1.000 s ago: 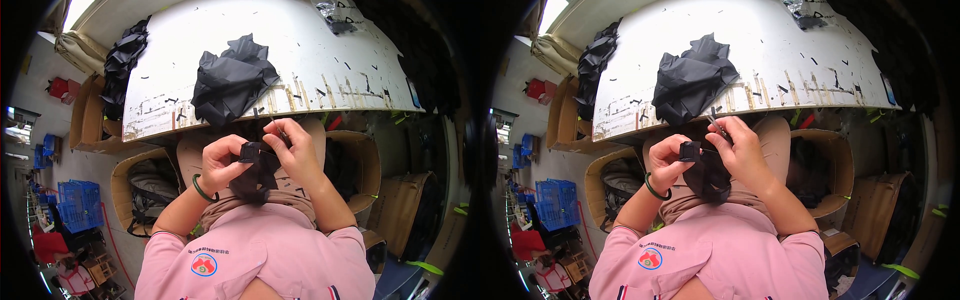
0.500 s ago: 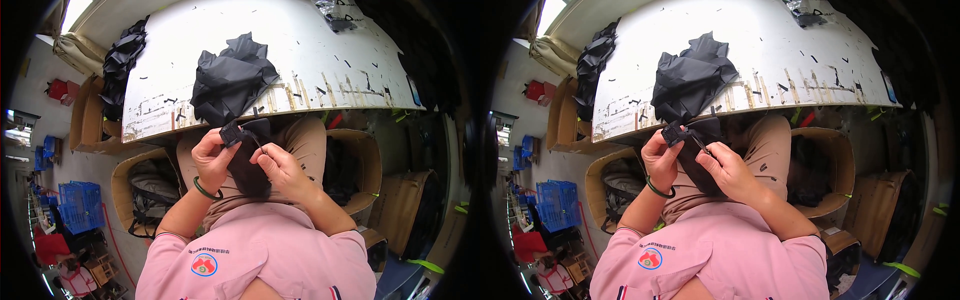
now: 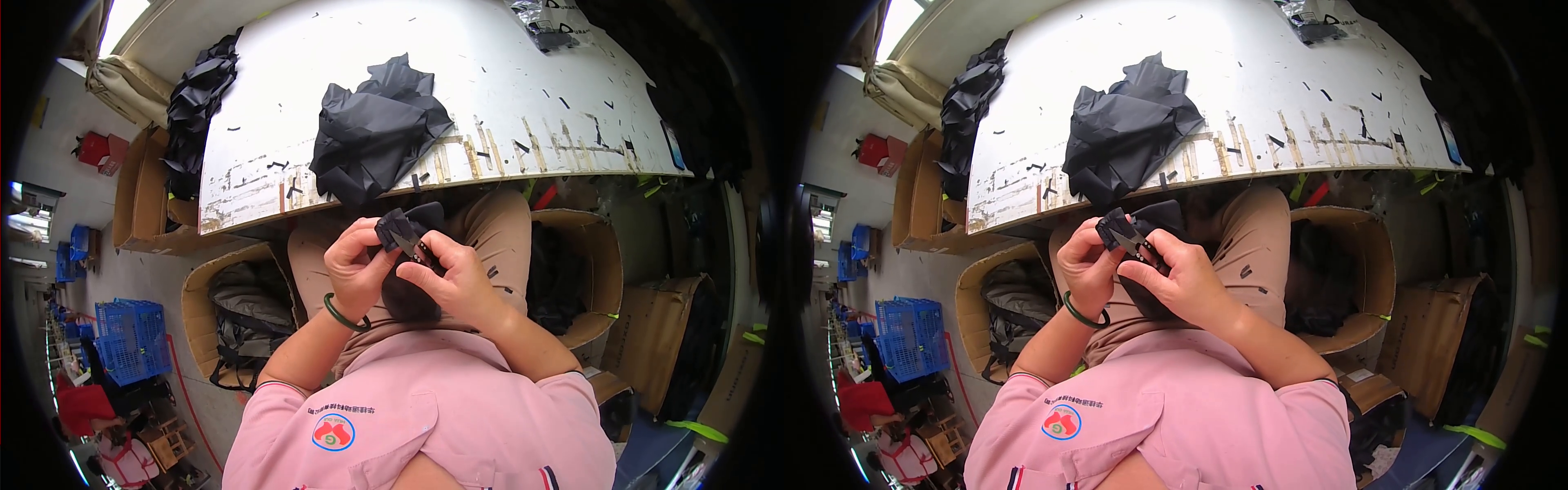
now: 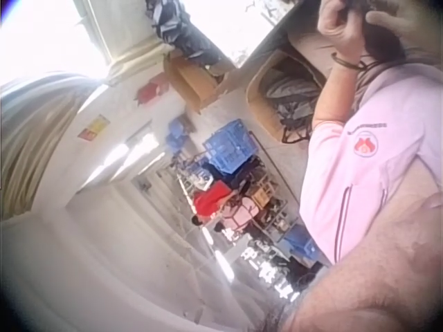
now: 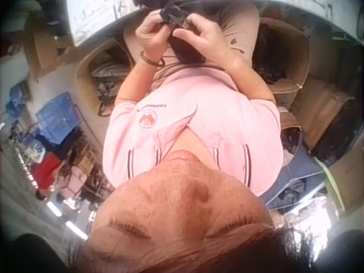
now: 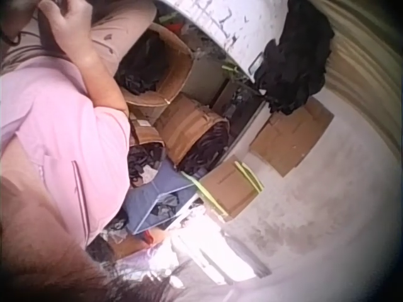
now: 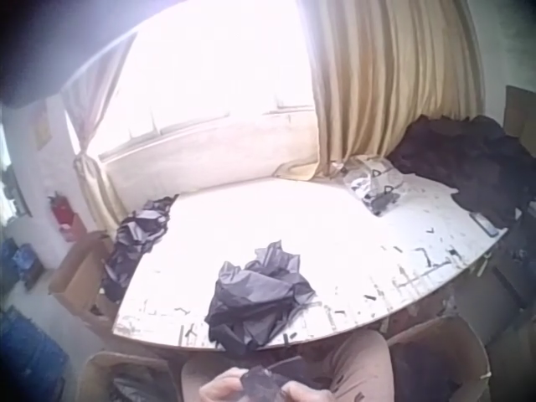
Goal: The person is using snips to trim loose threads and excess material from black fabric components at a factory workbench.
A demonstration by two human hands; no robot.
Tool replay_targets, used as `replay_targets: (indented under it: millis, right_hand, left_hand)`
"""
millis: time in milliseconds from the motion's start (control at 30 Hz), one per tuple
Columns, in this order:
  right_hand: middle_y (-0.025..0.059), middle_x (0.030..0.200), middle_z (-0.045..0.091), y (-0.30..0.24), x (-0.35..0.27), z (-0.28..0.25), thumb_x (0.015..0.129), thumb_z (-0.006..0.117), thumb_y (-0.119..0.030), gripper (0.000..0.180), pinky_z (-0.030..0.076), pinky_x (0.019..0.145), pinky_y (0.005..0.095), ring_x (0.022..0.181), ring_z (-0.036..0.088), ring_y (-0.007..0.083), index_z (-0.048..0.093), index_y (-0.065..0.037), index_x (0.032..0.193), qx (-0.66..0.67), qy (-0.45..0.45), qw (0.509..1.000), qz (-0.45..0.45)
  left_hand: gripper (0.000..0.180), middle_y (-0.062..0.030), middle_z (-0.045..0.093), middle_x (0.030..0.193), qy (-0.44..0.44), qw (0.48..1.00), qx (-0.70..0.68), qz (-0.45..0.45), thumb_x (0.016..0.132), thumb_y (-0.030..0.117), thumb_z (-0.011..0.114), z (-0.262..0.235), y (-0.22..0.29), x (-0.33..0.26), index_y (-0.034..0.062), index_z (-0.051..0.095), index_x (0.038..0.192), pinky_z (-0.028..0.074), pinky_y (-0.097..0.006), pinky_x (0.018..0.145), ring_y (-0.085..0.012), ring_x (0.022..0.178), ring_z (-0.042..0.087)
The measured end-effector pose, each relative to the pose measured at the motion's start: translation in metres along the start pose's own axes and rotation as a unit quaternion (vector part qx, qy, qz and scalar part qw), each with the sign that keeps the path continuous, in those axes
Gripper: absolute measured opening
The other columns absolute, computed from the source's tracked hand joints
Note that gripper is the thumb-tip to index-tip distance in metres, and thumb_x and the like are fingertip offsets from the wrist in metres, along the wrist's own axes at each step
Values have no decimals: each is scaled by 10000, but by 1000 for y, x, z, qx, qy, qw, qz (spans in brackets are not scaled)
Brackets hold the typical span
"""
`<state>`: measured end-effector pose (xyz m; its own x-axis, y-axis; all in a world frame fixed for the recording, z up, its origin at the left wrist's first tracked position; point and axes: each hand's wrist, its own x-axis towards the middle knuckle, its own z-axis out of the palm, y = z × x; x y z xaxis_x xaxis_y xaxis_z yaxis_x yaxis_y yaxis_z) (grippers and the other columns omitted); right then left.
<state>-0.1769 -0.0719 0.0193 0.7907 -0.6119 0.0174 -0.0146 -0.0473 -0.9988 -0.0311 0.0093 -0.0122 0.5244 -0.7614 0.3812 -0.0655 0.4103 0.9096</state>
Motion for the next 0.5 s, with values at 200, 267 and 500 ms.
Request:
replay_targets:
  millis: [200,267,500]
  right_hand:
    - [84,601,512,-6,0,-2,844,723,-317,371,397,479,306,491,479,176,511,-18,788,-88,33,995,-30]
    - [92,599,524,-4,-1,-3,847,718,-319,371,398,476,311,483,477,196,511,-18,787,-89,32,995,-29]
    - [70,614,499,1,-3,-6,880,687,-287,310,386,496,293,534,457,164,534,-24,816,-86,21,996,-19]
  left_hand:
    - [159,-96,657,935,-4,1000,6,2,746,-125,674,4,1,-1,-19,656,863,464,-262,761,-159,862,598]
    - [160,-96,658,930,-7,1000,11,5,746,-127,672,4,2,-1,-19,655,862,464,-261,760,-161,858,599]
    - [157,-102,669,929,-17,999,25,13,743,-123,675,2,1,-1,-15,651,855,470,-271,761,-170,847,605]
